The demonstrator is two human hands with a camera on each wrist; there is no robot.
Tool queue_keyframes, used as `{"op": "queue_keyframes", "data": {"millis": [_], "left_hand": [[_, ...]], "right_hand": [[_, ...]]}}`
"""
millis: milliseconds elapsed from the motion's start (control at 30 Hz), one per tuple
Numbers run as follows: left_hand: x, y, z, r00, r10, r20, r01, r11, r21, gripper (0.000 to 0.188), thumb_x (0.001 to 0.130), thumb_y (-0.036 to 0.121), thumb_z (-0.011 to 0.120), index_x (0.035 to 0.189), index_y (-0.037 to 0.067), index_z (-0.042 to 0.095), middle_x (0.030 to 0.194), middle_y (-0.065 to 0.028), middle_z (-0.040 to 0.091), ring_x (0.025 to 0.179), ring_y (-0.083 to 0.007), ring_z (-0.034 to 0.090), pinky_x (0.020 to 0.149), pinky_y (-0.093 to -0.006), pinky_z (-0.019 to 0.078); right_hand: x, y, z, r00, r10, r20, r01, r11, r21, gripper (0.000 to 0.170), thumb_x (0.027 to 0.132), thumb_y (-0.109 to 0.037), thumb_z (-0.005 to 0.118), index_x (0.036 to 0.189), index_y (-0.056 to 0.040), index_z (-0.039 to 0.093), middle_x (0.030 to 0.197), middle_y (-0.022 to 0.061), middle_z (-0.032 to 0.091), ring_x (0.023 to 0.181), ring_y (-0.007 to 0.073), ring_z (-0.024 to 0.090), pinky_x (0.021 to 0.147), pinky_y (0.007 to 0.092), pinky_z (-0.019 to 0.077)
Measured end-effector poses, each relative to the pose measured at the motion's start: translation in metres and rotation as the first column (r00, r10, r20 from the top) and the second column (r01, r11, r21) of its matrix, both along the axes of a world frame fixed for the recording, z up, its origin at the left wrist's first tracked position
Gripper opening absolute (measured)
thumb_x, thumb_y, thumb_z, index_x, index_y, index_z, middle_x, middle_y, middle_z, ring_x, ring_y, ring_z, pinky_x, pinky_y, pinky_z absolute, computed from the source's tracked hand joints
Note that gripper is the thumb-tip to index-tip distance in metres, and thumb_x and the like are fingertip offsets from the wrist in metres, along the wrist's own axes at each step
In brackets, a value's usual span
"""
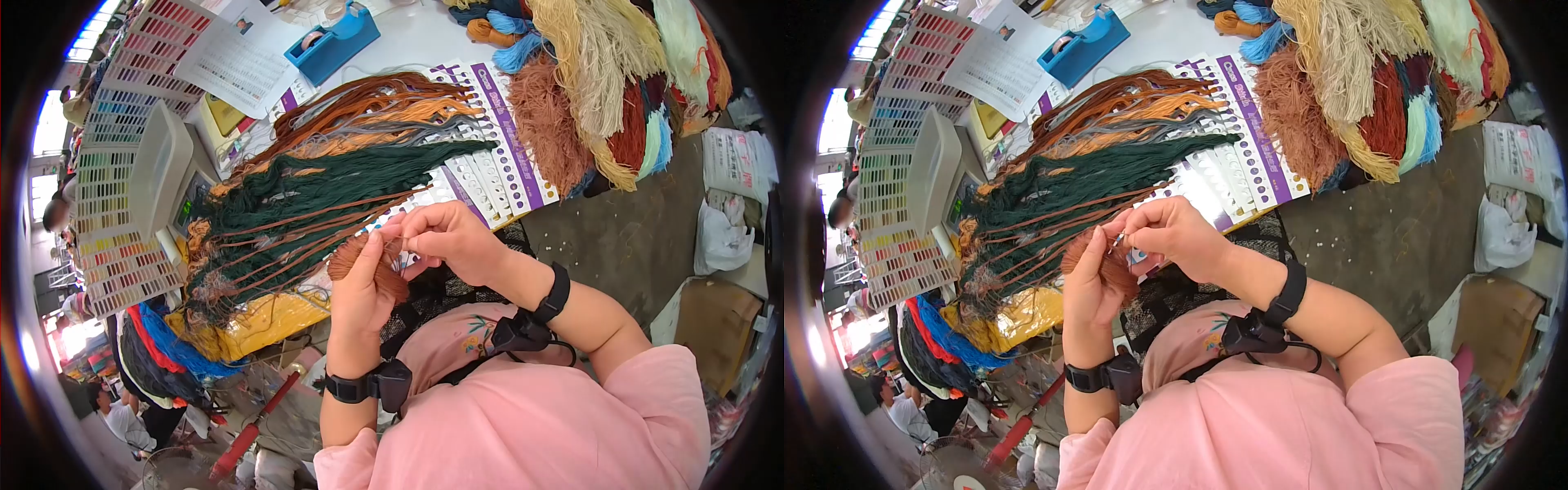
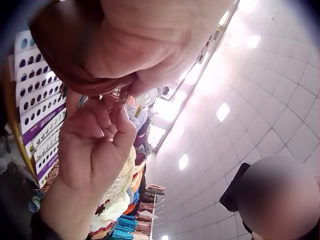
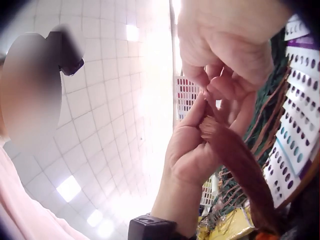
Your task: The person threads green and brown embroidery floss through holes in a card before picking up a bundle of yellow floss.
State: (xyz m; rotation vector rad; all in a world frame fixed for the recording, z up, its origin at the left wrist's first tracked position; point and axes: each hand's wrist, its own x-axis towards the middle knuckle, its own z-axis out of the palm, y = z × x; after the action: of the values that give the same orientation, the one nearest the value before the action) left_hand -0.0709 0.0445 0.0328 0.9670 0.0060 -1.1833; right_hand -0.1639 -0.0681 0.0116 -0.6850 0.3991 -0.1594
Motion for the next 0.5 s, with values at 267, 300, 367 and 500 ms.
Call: {"op": "queue_keyframes", "data": {"millis": [267, 300, 367, 500], "left_hand": [[0.001, 0.005, -0.003, 0.995, 0.063, -0.076, -0.059, 0.997, 0.049, 0.022, 0.088, 0.014, 0.043, 0.096, -0.002, 0.057, 0.108, -0.0153, 0.053, 0.095, -0.0241, 0.053, 0.074, -0.0424, 0.0491], [0.000, 0.005, -0.004, 0.997, 0.035, -0.072, -0.032, 0.999, 0.039, 0.022, 0.088, 0.014, 0.044, 0.096, -0.002, 0.057, 0.107, -0.0152, 0.053, 0.094, -0.0239, 0.054, 0.073, -0.0421, 0.0492], [0.000, 0.003, -0.006, 0.998, -0.023, -0.064, 0.024, 1.000, 0.018, 0.022, 0.088, 0.014, 0.044, 0.096, -0.002, 0.057, 0.106, -0.0149, 0.054, 0.091, -0.0236, 0.054, 0.073, -0.0416, 0.0492], [-0.003, 0.000, -0.003, 0.998, 0.004, -0.058, -0.001, 0.999, 0.053, 0.023, 0.088, 0.015, 0.045, 0.099, -0.002, 0.055, 0.104, -0.0152, 0.054, 0.087, -0.0230, 0.055, 0.072, -0.0408, 0.0493]], "right_hand": [[-0.003, -0.011, -0.004, 0.994, 0.106, 0.021, -0.107, 0.988, 0.111, 0.007, 0.078, -0.005, 0.053, 0.083, -0.0003, 0.057, 0.069, 0.0044, 0.055, 0.057, 0.0063, 0.050, 0.060, 0.0264, 0.0528], [-0.003, -0.011, -0.005, 0.988, 0.144, -0.050, -0.139, 0.987, 0.084, 0.009, 0.078, -0.005, 0.054, 0.085, 0.0000, 0.057, 0.070, 0.0044, 0.055, 0.056, 0.0060, 0.050, 0.060, 0.0264, 0.0528], [0.001, -0.007, 0.000, 0.984, 0.157, -0.082, -0.153, 0.987, 0.050, 0.011, 0.078, -0.006, 0.055, 0.087, 0.0007, 0.058, 0.072, 0.0044, 0.056, 0.057, 0.0055, 0.050, 0.060, 0.0259, 0.0527], [0.006, -0.002, 0.008, 0.986, 0.123, -0.116, -0.125, 0.992, -0.008, 0.015, 0.078, -0.006, 0.055, 0.089, 0.0031, 0.058, 0.077, 0.0042, 0.056, 0.057, 0.0044, 0.049, 0.061, 0.0262, 0.0529]]}}
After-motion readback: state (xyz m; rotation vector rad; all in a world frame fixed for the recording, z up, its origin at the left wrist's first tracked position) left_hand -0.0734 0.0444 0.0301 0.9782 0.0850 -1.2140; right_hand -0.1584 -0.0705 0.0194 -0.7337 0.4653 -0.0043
